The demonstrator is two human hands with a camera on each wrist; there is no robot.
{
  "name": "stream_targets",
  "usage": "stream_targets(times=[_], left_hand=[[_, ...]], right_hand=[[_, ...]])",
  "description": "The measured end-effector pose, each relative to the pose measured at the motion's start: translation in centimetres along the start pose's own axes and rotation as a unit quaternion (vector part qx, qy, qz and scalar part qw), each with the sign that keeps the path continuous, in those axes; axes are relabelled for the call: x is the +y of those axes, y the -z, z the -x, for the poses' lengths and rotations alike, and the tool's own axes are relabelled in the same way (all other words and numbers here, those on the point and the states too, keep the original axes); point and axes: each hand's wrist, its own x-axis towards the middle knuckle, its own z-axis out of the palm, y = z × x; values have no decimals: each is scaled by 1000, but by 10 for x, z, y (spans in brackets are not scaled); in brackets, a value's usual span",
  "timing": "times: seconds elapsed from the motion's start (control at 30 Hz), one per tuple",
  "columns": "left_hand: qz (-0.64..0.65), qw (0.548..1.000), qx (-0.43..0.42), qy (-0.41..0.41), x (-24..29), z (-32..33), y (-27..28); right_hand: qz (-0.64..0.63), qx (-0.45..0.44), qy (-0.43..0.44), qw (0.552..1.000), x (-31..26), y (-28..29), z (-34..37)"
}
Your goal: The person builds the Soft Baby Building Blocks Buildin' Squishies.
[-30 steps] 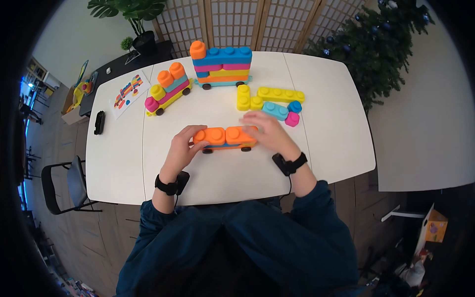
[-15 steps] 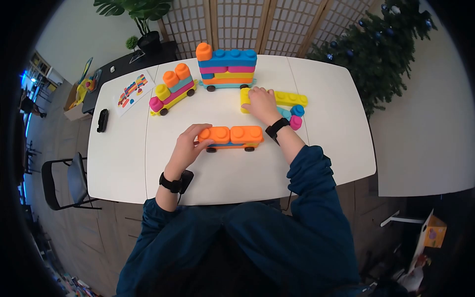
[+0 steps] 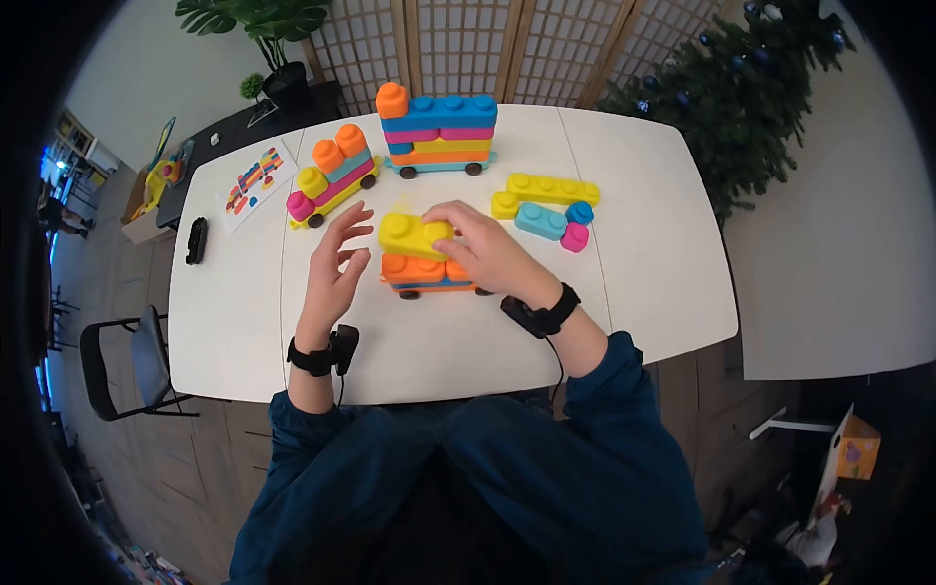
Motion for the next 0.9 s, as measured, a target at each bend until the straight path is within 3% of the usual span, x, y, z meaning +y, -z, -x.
stream_targets(times=[0.03, 0.1, 0.17, 0.27, 0.33, 0.53, 0.9], left_hand=[[-1, 1000, 0, 0, -2, -1, 1], [-34, 996, -77, -36, -6, -2, 2], [-37, 996, -79, -22, -4, 1, -3], [-54, 995, -80, -10, -13, 3, -7], [-30, 997, -74, -7, -15, 5, -9], [-9, 998, -63, -9, -22, 9, -11], [-46, 996, -71, -23, -26, 11, -9]], right_hand=[[-1, 0, 0, 1000, -1, -6, 2], [3, -16, -4, 1000, 2, -16, 5], [26, -19, 6, 999, 7, -18, 7], [-6, -15, -54, 998, 9, -22, 10], [25, 12, 1, 1000, 15, -25, 12], [34, -6, -39, 999, 10, -24, 12], [68, -2, -3, 998, 13, -24, 14]])
